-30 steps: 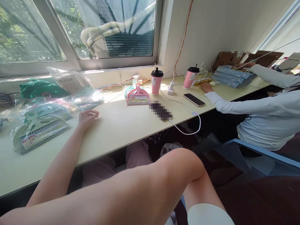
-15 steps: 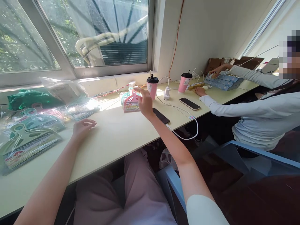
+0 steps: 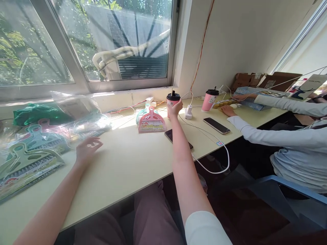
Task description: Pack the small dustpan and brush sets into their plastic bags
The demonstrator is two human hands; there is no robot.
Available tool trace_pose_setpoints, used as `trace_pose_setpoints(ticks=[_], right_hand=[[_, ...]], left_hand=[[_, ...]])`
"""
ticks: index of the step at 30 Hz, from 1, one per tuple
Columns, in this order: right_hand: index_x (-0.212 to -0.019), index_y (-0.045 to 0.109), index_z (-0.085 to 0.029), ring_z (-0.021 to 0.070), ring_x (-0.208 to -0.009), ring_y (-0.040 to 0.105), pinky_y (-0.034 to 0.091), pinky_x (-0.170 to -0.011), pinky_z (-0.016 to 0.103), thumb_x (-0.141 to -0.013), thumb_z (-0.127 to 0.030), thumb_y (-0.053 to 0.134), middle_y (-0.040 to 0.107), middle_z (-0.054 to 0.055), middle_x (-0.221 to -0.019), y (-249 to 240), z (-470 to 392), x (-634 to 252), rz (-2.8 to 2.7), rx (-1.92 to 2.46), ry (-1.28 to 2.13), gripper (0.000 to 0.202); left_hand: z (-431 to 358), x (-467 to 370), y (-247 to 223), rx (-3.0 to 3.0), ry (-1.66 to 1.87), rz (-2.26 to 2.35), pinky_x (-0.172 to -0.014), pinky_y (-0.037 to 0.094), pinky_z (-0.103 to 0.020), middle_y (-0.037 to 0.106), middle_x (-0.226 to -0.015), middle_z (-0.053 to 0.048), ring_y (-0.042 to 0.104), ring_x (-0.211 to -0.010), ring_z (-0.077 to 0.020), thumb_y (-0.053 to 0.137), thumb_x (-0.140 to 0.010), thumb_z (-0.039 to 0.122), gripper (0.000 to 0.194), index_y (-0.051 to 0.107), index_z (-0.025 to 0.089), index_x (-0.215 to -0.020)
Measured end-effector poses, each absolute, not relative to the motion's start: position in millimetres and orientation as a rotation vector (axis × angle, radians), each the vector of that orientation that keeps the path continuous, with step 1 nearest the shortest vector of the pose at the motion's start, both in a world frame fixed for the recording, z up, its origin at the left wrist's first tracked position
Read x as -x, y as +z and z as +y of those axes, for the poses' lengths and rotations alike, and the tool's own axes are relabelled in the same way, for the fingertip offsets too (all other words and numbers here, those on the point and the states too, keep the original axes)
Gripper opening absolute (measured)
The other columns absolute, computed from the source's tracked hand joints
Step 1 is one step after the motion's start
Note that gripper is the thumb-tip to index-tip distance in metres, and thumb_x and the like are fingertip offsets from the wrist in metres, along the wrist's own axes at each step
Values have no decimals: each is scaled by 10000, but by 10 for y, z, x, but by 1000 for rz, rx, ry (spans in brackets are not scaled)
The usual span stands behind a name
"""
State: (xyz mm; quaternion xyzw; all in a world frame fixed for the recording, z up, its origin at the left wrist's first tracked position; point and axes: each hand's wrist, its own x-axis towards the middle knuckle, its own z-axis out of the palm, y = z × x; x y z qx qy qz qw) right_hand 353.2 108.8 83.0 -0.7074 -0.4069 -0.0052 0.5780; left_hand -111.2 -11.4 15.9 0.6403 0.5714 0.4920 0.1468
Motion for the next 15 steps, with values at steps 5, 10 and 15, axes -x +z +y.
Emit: trace_pose_setpoints(ticks=[5,10,15], right_hand=[[-1568,205,-120,340,-1496,345,302,-1229,507,-743,-206,781,338,252,-1611,817,1192,-3651,-992,1672,89,1010],[-1539,284,-164,381,-1438,401,348,-1180,567,-730,-289,809,427,240,-1544,783,1230,-3666,-865,1802,203,973],[-1326,479,-131,371,-1378,453,376,-1156,525,-647,-270,865,542,230,-1417,825,1076,-3714,-974,1691,53,793]], left_hand=[[-117,1109,177,-1831,1398,1668,-713,488,-348,719,-800,-7,553,-670,-203,696,-663,379,226,686,269,-860],[-129,1080,216,-1855,1337,1632,-703,494,-331,700,-729,0,544,-625,-182,591,-658,297,255,694,238,-884],[-117,1075,223,-1818,1336,1561,-756,517,-346,754,-828,-32,657,-768,-224,662,-684,373,282,700,231,-925]])
